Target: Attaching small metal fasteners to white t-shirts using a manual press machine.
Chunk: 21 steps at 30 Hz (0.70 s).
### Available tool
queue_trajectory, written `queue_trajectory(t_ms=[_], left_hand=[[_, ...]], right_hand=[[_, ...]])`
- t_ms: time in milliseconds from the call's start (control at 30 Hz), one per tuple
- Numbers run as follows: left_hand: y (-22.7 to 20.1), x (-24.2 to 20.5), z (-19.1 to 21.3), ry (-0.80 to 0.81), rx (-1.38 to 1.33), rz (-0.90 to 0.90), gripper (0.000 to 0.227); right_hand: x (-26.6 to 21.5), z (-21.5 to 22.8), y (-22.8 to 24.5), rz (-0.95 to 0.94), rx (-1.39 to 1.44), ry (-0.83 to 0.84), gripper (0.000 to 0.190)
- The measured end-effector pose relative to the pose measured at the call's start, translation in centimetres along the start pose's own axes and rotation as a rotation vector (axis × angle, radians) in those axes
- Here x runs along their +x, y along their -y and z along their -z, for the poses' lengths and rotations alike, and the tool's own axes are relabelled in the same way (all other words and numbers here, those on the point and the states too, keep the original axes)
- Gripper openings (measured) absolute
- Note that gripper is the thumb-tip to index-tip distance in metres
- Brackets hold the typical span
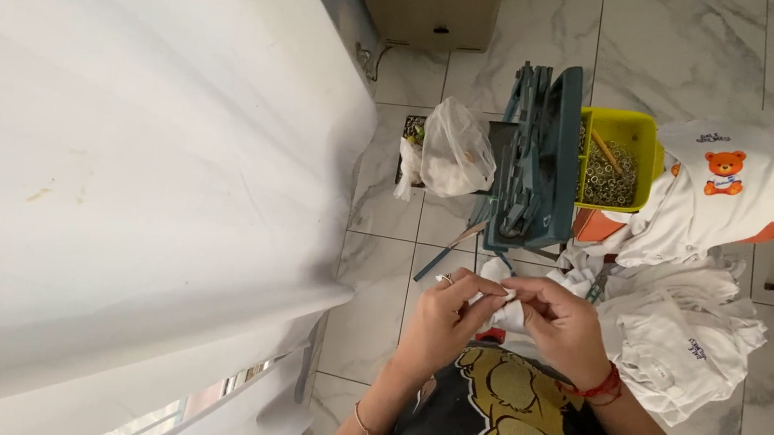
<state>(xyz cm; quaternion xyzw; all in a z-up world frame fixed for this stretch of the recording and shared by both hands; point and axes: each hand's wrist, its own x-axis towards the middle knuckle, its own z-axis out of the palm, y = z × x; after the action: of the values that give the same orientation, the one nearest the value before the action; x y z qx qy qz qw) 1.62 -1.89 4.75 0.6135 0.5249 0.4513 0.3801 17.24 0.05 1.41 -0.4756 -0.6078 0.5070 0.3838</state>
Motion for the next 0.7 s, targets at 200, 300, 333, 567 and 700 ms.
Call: queue_trajectory(t_ms=[200,300,333,567,700], left_hand=[[-0.3,0.2,0.9,0.074,-0.008,-0.052,0.007],[0.7,-0.6,0.5,0.074,-0.113,0.061,0.024],[0.7,-0.6,0.6,0.078,-0.115,0.064,0.024],[3.0,-1.2,0.0,-0.015,0.231,-0.186,0.032],[2.2,-0.9,-0.8,-0.064,0.295,-0.392,0.022]], right_hand=[[-0.2,0.2,-0.7,0.007,-0.055,-0.008,0.01],[0.7,0.9,0.3,0.083,-0.043,-0.039,0.005],[0.7,1.0,0.6,0.079,-0.044,-0.041,0.005],[0.5,1.5,0.7,0.169,0.025,-0.063,0.009],[0.2,1.3,0.7,0.215,0.058,-0.061,0.008]])
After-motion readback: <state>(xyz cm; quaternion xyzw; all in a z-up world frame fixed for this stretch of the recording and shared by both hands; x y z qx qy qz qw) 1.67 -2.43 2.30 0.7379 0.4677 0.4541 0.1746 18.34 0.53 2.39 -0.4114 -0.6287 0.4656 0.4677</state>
